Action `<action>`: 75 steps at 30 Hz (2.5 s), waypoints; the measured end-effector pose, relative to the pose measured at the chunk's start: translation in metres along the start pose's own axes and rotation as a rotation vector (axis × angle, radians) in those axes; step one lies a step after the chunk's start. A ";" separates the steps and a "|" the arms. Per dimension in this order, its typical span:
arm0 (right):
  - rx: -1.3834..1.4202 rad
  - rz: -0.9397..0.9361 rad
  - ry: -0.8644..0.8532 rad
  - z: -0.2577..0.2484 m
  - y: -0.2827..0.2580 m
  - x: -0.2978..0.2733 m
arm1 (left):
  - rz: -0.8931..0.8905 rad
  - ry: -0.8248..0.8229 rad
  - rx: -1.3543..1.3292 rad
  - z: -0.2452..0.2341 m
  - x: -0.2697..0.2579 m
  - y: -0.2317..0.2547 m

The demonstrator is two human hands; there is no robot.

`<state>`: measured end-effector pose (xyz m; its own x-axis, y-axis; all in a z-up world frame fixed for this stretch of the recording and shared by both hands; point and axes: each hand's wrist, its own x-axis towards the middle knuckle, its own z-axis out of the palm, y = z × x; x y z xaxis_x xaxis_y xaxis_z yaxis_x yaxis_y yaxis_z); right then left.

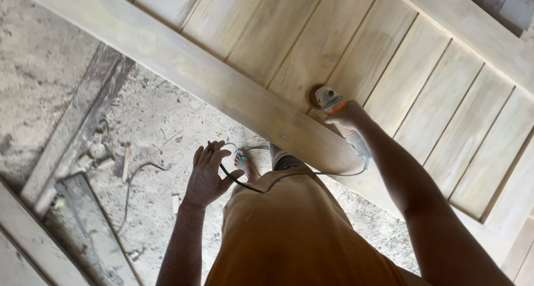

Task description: The person uses an electric sander to smooth the surface of a wooden door. They move the sander across the panels and frame, occasionally adjusting the power cord with the other hand.

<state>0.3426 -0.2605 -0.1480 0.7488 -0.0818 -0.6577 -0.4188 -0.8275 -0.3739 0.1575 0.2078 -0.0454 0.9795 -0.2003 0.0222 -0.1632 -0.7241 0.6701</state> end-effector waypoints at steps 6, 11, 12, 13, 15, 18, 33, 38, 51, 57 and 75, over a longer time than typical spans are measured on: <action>0.004 0.047 0.067 -0.034 0.052 0.078 | 0.109 -0.056 0.022 0.001 0.028 -0.004; 0.017 0.135 0.150 -0.119 0.057 0.131 | -0.024 -0.266 -0.070 0.009 0.045 0.016; 0.030 0.135 0.183 -0.145 0.048 0.147 | -0.040 -0.310 -0.071 0.009 0.053 0.022; 0.040 0.151 0.196 -0.157 0.051 0.152 | -0.039 -0.337 -0.064 0.009 0.059 0.025; 0.053 0.167 0.209 -0.179 0.053 0.167 | -0.039 -0.379 -0.048 0.012 0.072 0.029; 0.074 0.159 0.231 -0.211 0.046 0.199 | -0.021 -0.394 -0.013 0.017 0.095 0.037; 0.114 0.189 0.124 -0.148 0.129 0.141 | 0.095 -0.523 -0.031 -0.013 0.149 0.028; 0.109 0.114 0.082 -0.027 0.069 0.055 | 0.192 -0.383 -0.141 -0.047 0.155 0.012; -0.129 -0.023 0.004 -0.036 -0.086 0.088 | -0.076 -0.415 -0.125 -0.074 0.128 -0.033; 0.172 0.135 0.144 -0.056 -0.091 0.107 | -0.079 -0.304 -0.142 -0.071 0.096 -0.046; -0.038 0.105 -0.001 0.051 -0.142 0.000 | -0.067 -0.243 -0.173 -0.084 0.091 -0.079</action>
<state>0.3755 -0.1148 -0.1280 0.7014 -0.1689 -0.6925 -0.4751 -0.8349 -0.2777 0.2694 0.3024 -0.0337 0.9272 -0.3226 -0.1904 -0.0561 -0.6222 0.7808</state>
